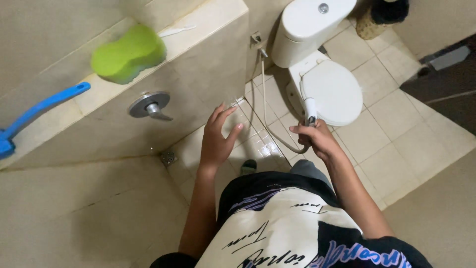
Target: The person uses a handheld bidet sprayer to rinse the tiled floor and the toilet bowl in a bathroom. They direct the water stream across the floor tiles and into the toilet, moving the sprayer around to cover different areas.
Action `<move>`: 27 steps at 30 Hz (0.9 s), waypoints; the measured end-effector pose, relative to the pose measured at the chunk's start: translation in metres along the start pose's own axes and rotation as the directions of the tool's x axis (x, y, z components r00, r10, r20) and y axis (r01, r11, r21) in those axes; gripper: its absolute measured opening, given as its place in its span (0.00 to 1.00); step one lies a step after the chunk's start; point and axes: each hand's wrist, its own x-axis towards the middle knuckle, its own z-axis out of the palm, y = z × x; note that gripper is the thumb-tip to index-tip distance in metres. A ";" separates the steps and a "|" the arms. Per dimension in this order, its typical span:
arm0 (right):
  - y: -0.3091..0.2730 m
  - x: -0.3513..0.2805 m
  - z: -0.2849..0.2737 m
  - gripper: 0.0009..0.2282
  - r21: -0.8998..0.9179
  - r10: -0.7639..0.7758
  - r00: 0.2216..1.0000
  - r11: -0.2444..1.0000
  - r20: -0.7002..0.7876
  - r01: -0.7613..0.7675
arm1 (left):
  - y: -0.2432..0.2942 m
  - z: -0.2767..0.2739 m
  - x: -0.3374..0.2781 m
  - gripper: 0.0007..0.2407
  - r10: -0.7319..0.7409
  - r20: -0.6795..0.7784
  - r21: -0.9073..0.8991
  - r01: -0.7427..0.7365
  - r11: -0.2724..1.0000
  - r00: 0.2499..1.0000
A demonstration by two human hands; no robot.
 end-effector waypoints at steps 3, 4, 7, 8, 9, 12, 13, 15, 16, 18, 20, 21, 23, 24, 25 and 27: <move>-0.014 -0.006 0.017 0.13 -0.216 0.002 0.995 0.976 0.097 0.019 | 0.029 -0.025 -0.002 0.19 0.033 -0.117 0.028 -0.030 0.999 0.993; -0.015 -0.006 0.019 0.13 -0.227 0.003 0.994 0.974 0.114 0.023 | 0.053 -0.036 -0.005 0.19 0.026 -0.135 0.030 -0.022 0.999 0.991; -0.031 0.006 0.015 0.11 -0.354 0.080 0.983 0.935 0.164 -0.017 | 0.117 -0.057 -0.005 0.19 0.127 -0.304 0.061 -0.113 0.992 0.944; -0.037 0.012 0.012 0.11 -0.332 0.084 0.986 0.943 0.146 -0.031 | 0.130 -0.060 -0.006 0.19 0.178 -0.340 0.115 -0.147 0.982 0.923; -0.041 0.019 0.009 0.10 -0.315 0.099 0.986 0.948 0.133 -0.052 | 0.142 -0.061 -0.009 0.20 0.220 -0.375 0.171 -0.166 0.971 0.901; -0.046 0.052 -0.020 0.14 -0.189 0.019 0.960 0.981 0.278 0.035 | 0.145 -0.049 0.003 0.22 0.240 -0.439 0.323 -0.097 0.941 0.866; -0.056 0.060 -0.023 0.14 -0.223 0.040 0.947 0.974 0.320 0.035 | 0.144 -0.041 0.003 0.22 0.212 -0.480 0.327 -0.051 0.944 0.851; -0.076 0.071 -0.027 0.11 -0.265 0.052 0.922 0.963 0.384 0.056 | 0.146 -0.025 0.001 0.21 0.075 -0.508 0.271 0.077 0.959 0.858; -0.086 0.072 -0.029 0.11 -0.299 0.083 0.902 0.953 0.424 0.053 | 0.150 -0.014 -0.004 0.21 0.041 -0.550 0.265 0.128 0.956 0.834; -0.107 0.079 -0.027 0.08 -0.398 0.099 0.891 0.912 0.443 0.097 | 0.156 0.005 -0.006 0.23 -0.080 -0.617 0.161 0.226 0.961 0.783; -0.104 0.107 -0.042 0.07 -0.394 0.111 0.824 0.908 0.556 0.143 | 0.186 0.019 -0.013 0.23 -0.125 -0.694 0.096 0.263 0.960 0.709; -0.100 0.116 -0.055 0.07 -0.385 0.125 0.780 0.909 0.613 0.157 | 0.203 0.030 -0.019 0.24 -0.175 -0.724 0.016 0.269 0.963 0.668; -0.115 0.118 -0.049 0.06 -0.441 0.174 0.745 0.880 0.644 0.176 | 0.246 0.044 -0.028 0.26 -0.172 -0.774 -0.007 0.264 0.964 0.609; -0.120 0.115 -0.049 0.05 -0.479 0.203 0.733 0.857 0.650 0.188 | 0.268 0.050 -0.033 0.28 -0.156 -0.799 -0.019 0.235 0.972 0.580; -0.127 0.111 -0.049 0.05 -0.498 0.225 0.719 0.846 0.657 0.191 | 0.290 0.059 -0.038 0.28 -0.174 -0.812 -0.034 0.253 0.967 0.557; -0.139 0.107 -0.039 0.06 -0.497 0.252 0.700 0.851 0.668 0.169 | 0.331 0.073 -0.045 0.31 -0.153 -0.856 -0.025 0.256 0.966 0.494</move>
